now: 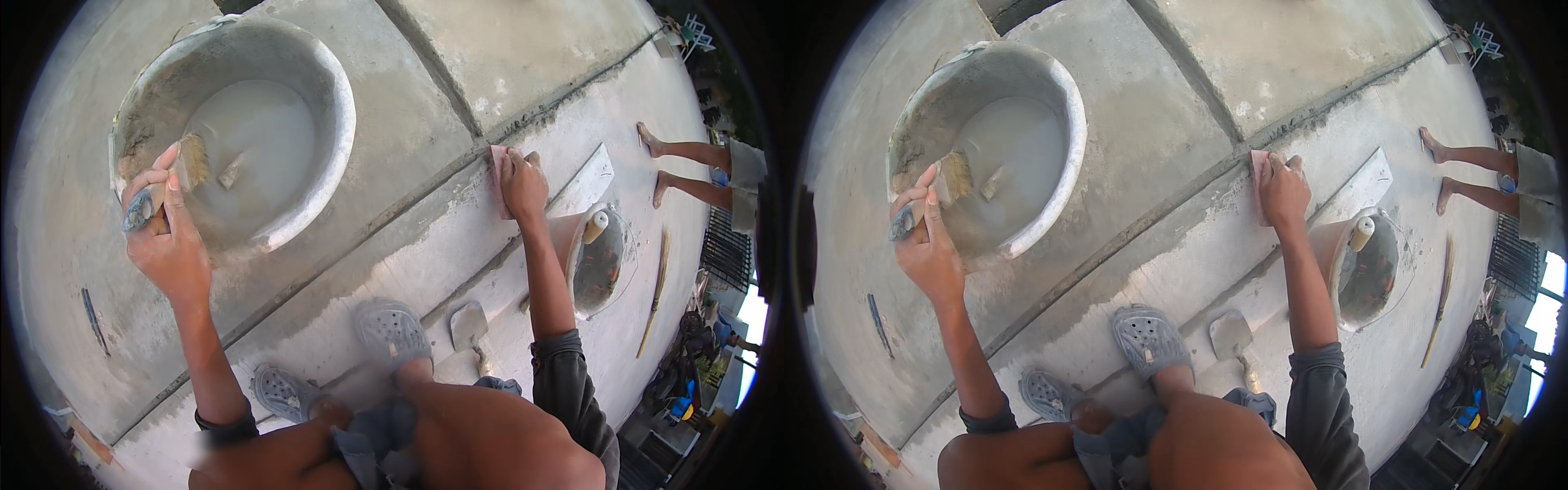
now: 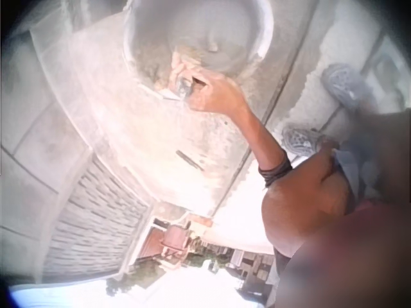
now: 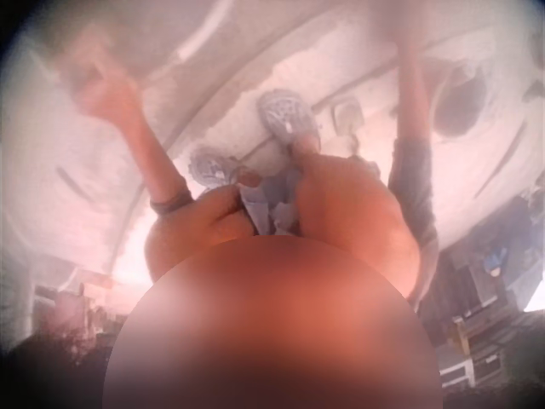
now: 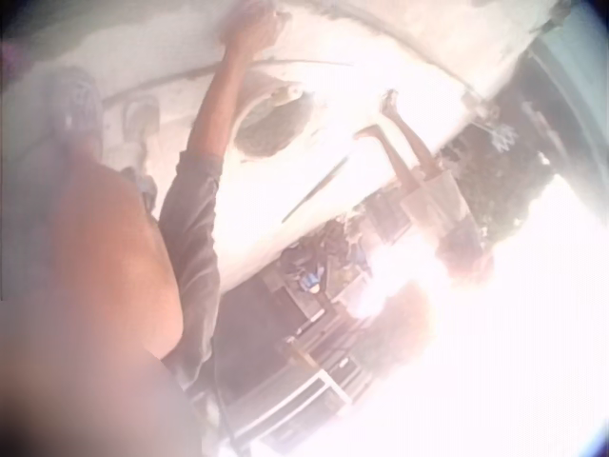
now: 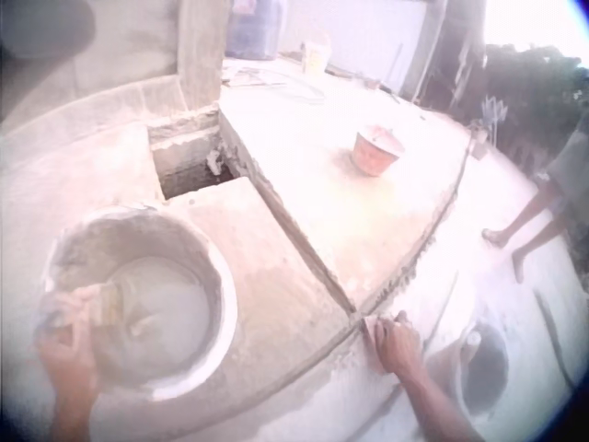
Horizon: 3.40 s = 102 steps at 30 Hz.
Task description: The person smooths a concrete surface using a pink sponge, repeatedly dipping it into a bucket of water and rubbing the wet sponge along a linear joint. The person also holds a brush in the left hand throughout the task.
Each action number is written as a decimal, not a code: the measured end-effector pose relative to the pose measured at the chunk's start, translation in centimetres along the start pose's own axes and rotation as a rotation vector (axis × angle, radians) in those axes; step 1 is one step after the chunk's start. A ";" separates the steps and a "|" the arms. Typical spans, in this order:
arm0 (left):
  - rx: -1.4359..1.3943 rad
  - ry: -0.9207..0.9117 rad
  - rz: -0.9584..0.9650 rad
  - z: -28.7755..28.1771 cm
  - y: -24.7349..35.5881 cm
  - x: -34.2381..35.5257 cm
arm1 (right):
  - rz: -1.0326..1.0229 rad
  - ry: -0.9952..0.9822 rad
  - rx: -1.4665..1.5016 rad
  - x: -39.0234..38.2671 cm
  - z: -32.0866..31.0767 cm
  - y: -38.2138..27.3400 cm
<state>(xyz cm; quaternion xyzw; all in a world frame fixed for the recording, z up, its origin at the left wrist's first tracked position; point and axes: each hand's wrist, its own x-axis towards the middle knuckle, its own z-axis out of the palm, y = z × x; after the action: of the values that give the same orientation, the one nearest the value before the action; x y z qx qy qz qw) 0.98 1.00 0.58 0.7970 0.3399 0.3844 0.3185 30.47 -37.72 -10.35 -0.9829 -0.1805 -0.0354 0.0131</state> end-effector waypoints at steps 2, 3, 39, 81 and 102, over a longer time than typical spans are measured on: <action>-0.115 0.008 -0.052 0.4 0.3 0.0 | -0.016 0.055 -0.029 0.6 2.6 0.8; -0.124 0.003 -0.051 0.6 0.2 0.0 | -0.026 0.086 -0.043 0.4 3.5 1.5; -0.320 0.085 0.029 -0.5 0.1 -0.3 | -0.086 -0.410 0.871 -7.3 -13.6 -8.9; -0.019 -0.112 -0.010 -0.4 -1.6 1.8 | -0.028 -0.850 1.241 -1.5 -18.9 -4.1; 0.011 -0.029 0.120 0.4 -0.1 0.6 | -0.587 -0.876 -0.062 19.3 -3.7 0.4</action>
<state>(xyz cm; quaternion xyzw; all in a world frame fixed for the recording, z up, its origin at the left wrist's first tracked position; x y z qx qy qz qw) 1.57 1.42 0.56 0.8232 0.2888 0.3896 0.2952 48.38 -31.43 -5.22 -0.8136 -0.4355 0.3713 -0.1030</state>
